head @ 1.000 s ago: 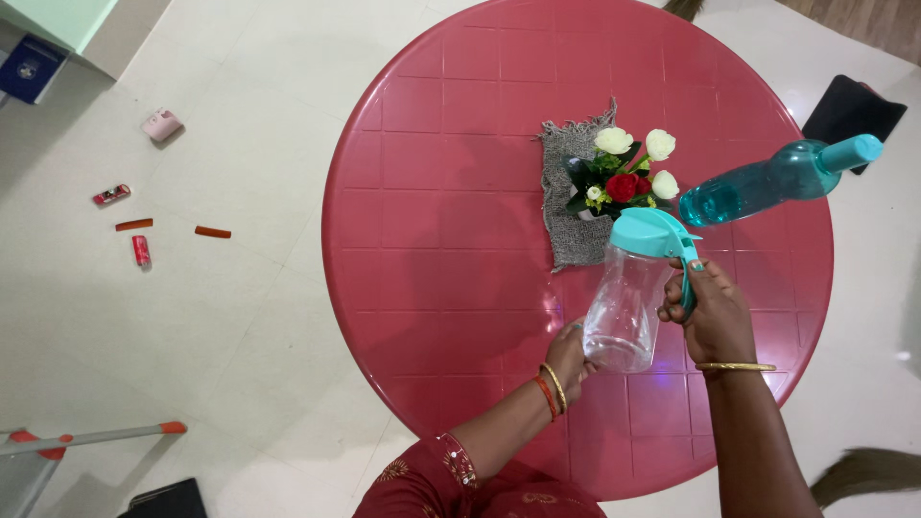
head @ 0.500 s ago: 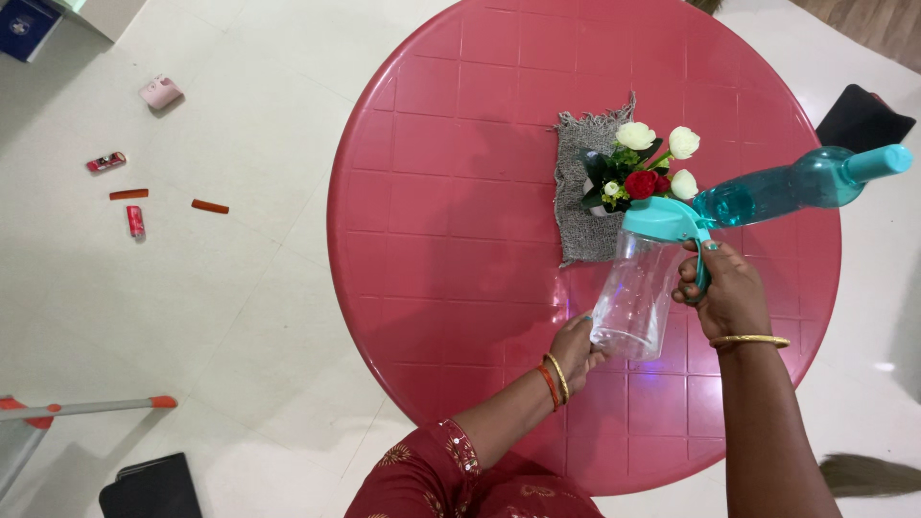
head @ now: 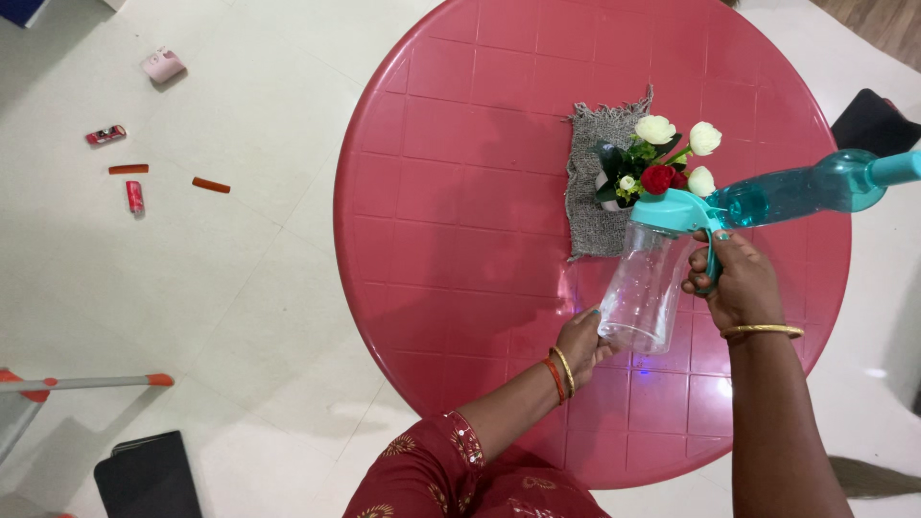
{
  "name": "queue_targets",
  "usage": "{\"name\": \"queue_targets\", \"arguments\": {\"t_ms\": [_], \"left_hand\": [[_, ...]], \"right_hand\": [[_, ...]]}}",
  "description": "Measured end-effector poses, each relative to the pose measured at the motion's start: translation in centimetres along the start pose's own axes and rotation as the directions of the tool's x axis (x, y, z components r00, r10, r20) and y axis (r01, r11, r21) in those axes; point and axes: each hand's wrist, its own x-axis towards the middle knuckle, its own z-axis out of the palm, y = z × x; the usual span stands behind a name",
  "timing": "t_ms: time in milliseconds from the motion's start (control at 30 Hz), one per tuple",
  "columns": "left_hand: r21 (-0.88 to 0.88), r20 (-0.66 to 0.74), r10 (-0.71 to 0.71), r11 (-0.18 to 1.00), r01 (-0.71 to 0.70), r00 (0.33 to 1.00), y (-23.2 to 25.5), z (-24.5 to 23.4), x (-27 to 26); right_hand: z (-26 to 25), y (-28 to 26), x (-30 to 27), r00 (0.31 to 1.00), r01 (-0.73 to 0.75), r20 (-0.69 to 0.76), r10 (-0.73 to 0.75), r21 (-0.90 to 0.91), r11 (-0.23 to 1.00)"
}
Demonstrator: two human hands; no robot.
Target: The person fills a clear pitcher from a blue water bottle and then carries the pitcher through a house to a room with a tiled table, where they pour water into a glass.
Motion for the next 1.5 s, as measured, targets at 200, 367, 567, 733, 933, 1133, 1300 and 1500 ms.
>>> {"name": "queue_targets", "arguments": {"t_ms": [200,367,567,733,933,1133,1300,1500], "left_hand": [[0.004,0.000,-0.018,1.000,0.018,1.000,-0.2,-0.3,0.1],[0.000,0.036,0.034,0.999,-0.034,0.999,-0.8,-0.9,1.4],[0.027,-0.021,-0.003,1.000,0.003,1.000,-0.1,-1.1,1.1],[-0.016,0.004,0.016,1.000,-0.016,1.000,0.8,-0.5,-0.2],[0.047,-0.065,-0.033,0.998,0.036,0.997,1.9,0.3,-1.5],[0.008,0.019,0.037,0.999,-0.037,0.999,1.3,0.2,-1.1],[0.036,-0.026,-0.010,0.999,0.011,1.000,1.4,0.1,-0.9],[0.008,0.022,0.039,0.999,-0.040,0.999,0.9,-0.6,-0.4]], "right_hand": [[0.1,0.2,0.1,1.000,0.007,0.004,-0.007,0.006,1.000],[0.7,0.2,0.1,1.000,0.012,0.004,-0.012,0.023,1.000],[0.9,0.4,0.5,1.000,0.014,0.004,-0.015,0.040,0.999],[1.0,0.2,0.7,1.000,0.007,0.000,-0.007,0.025,1.000],[0.7,0.1,1.0,1.000,0.011,0.002,-0.011,0.040,0.999],[0.2,0.0,1.8,0.999,0.002,0.034,-0.003,0.027,1.000],[0.4,-0.2,1.8,1.000,0.010,0.024,-0.010,0.011,1.000],[0.7,-0.4,1.9,0.999,0.009,0.039,-0.010,0.042,0.999]]}}
